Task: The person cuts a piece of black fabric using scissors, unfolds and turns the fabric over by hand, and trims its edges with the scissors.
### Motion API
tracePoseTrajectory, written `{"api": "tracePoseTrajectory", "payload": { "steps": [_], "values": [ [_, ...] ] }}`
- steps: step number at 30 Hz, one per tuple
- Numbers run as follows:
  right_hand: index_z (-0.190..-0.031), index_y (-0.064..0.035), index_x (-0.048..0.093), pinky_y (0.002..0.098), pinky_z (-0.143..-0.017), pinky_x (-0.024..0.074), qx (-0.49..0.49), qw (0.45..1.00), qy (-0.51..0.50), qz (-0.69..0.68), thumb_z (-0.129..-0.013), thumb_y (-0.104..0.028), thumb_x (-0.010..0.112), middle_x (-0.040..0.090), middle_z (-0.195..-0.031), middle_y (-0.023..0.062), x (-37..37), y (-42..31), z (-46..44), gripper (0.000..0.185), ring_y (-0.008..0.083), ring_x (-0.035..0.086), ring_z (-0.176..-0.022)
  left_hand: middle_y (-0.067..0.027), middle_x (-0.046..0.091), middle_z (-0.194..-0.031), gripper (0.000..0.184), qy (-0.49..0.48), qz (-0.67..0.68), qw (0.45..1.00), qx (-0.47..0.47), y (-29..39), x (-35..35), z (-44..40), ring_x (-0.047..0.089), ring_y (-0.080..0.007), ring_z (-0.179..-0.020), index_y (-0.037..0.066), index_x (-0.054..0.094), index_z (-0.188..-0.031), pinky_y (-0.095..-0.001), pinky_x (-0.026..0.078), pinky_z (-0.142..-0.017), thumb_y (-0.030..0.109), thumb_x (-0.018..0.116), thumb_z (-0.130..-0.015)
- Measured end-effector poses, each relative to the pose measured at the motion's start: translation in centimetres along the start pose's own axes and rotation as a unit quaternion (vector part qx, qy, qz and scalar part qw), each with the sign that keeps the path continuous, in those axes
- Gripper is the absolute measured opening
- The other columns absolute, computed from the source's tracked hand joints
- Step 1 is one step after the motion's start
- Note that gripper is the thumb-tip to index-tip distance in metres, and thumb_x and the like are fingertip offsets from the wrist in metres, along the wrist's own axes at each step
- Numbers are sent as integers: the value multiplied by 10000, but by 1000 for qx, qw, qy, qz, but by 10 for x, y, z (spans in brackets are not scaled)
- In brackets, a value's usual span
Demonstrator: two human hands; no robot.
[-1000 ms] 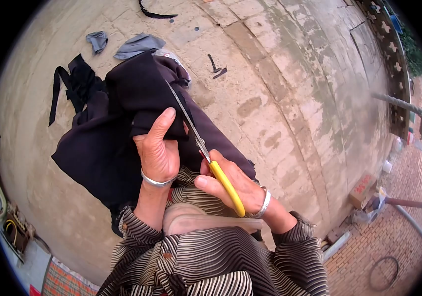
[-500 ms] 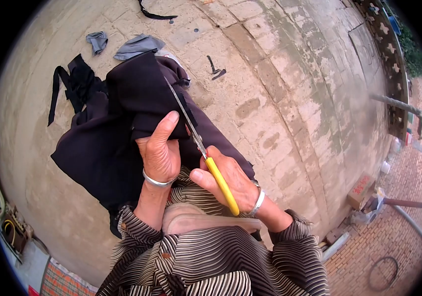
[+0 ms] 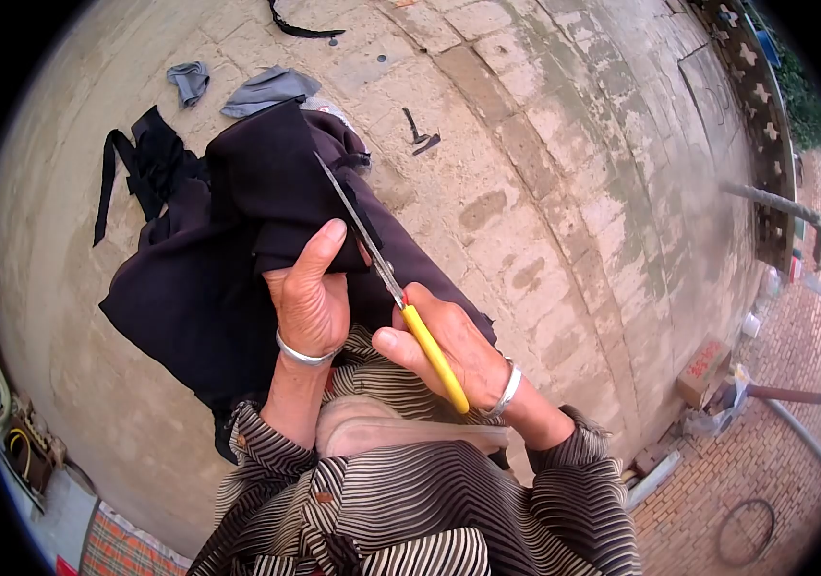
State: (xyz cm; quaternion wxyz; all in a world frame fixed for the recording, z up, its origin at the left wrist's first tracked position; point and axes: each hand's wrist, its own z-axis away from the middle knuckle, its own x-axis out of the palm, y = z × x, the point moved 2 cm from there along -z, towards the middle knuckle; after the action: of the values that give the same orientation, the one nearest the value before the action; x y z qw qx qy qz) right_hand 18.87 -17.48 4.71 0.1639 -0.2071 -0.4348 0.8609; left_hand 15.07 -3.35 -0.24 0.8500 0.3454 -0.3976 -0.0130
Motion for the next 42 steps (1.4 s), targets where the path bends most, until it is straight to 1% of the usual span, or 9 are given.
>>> {"api": "tracePoseTrajectory", "payload": {
  "steps": [7,13,15,22,27,34,38,40,42],
  "values": [
    [-910,16,476,340,-678,428,25,997,-73,-22,-880,-484,616,488,-772,114,-7,-5,-3,520,229,502,-719,-60,619,-936,306,-21,1,1000,-7,-1,-7,-1,602,-148,-747,-4,572,-1103,-289,527,-653,-79,630,-813],
    [-855,21,459,386,-626,423,-8,1000,-11,27,-895,-468,598,493,-666,159,0,2,-6,510,301,483,-619,-58,619,-933,297,-25,9,1000,-11,-1,-9,-1,601,-143,-751,-4,574,-1103,-290,527,-654,-69,629,-818],
    [-805,26,445,406,-577,409,38,999,3,30,-913,-449,575,460,-601,189,1,3,-6,505,353,458,-570,-65,624,-922,268,-26,-5,1000,-7,-2,-10,-2,606,-161,-730,9,586,-1089,-307,529,-642,-55,619,-831],
    [-751,22,439,400,-536,394,64,997,27,29,-927,-422,561,418,-570,174,3,2,-1,492,326,436,-526,-71,630,-907,260,-44,-19,999,-6,-2,-9,-1,611,-182,-706,15,589,-1100,-332,530,-632,-37,608,-845],
    [-881,18,471,360,-655,432,4,999,-48,-22,-920,-434,575,472,-717,128,-3,1,-5,465,223,497,-677,-69,628,-900,260,-9,-16,1000,-9,-2,-7,-1,610,-182,-707,15,587,-1100,-335,530,-632,-29,611,-844],
    [-927,29,476,350,-705,429,38,995,-89,-31,-909,-485,575,488,-819,146,-6,-4,-7,524,238,509,-758,-60,637,-860,190,-25,-25,999,4,-6,-16,-3,616,-177,-715,14,613,-1027,-319,523,-644,-23,616,-841],
    [-879,26,462,379,-658,424,28,998,-47,-3,-906,-501,568,480,-725,160,-2,0,-9,538,282,505,-686,-60,638,-857,164,-16,-15,1000,-14,-3,-13,-1,615,-174,-713,11,617,-1002,-312,521,-648,-24,614,-842],
    [-860,26,454,391,-630,421,31,999,-23,18,-906,-501,567,472,-677,170,1,2,-9,541,306,498,-644,-50,593,-1033,403,-42,0,997,-57,-3,-15,0,589,-139,-846,21,530,-1180,-287,519,-736,-59,644,-802],
    [-821,24,439,403,-571,410,5,998,27,62,-908,-473,571,434,-592,181,3,1,-9,522,349,455,-563,-57,616,-949,276,-28,-6,999,-35,-3,-11,0,603,-154,-783,15,573,-1091,-298,521,-692,-42,626,-825]
  ]
}}
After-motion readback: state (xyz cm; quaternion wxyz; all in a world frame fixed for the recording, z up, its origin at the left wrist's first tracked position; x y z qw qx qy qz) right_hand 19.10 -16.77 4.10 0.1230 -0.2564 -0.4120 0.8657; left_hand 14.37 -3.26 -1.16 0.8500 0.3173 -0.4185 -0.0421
